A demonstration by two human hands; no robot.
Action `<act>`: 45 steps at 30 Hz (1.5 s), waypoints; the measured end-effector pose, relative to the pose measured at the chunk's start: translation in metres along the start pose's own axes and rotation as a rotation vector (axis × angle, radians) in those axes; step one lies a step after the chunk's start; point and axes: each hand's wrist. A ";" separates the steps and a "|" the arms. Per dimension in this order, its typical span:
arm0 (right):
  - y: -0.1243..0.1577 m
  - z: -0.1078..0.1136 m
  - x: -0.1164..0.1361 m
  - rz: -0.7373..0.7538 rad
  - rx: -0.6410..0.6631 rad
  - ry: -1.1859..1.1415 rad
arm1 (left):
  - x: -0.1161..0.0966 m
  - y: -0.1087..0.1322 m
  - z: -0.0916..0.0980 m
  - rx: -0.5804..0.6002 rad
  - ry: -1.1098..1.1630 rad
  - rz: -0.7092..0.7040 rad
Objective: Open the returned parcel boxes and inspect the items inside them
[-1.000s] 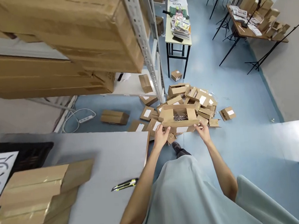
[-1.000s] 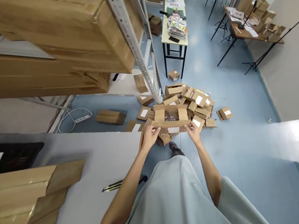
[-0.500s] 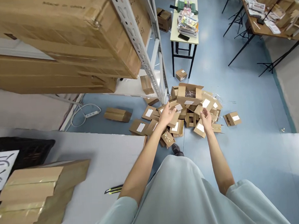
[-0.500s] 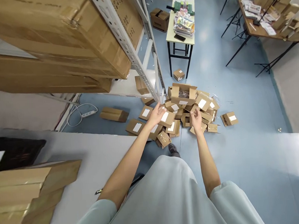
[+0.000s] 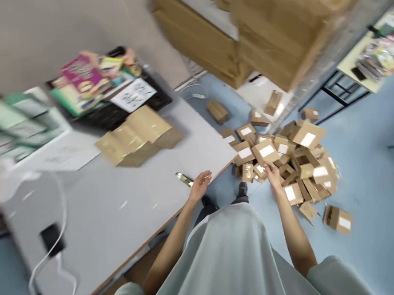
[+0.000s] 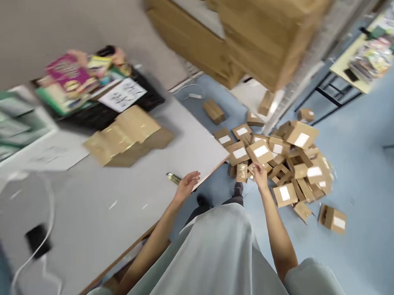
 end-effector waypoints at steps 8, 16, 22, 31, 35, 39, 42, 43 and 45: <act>0.033 -0.193 0.080 0.158 0.426 0.031 | 0.028 0.045 0.139 -0.282 0.245 -0.011; 0.118 -0.360 0.125 0.178 0.625 0.125 | 0.092 0.098 0.262 -0.379 0.406 0.063; 0.151 -0.405 0.133 0.173 0.612 0.154 | 0.107 0.093 0.325 -0.391 0.434 0.122; 0.103 -0.439 0.152 0.338 0.490 0.370 | 0.068 0.031 0.337 -0.367 0.444 0.016; 0.055 -0.479 0.173 0.545 0.339 0.550 | 0.045 -0.010 0.325 -0.315 0.367 0.003; 0.012 -0.519 0.186 0.479 0.282 0.619 | 0.011 -0.073 0.298 -0.256 0.328 -0.006; -0.008 -0.535 0.184 0.404 0.315 0.697 | -0.015 -0.124 0.272 -0.220 0.322 -0.011; -0.012 -0.537 0.182 0.399 0.333 0.732 | -0.021 -0.138 0.263 -0.185 0.317 -0.014; -0.017 -0.540 0.176 0.409 0.355 0.798 | -0.030 -0.159 0.249 -0.106 0.296 -0.066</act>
Point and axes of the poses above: each hand's wrist, its own y-axis away from the middle knuckle, its own z-axis out of the back of the hand, x = y × z, and after that the axes turned 2 degrees about y, right-handed
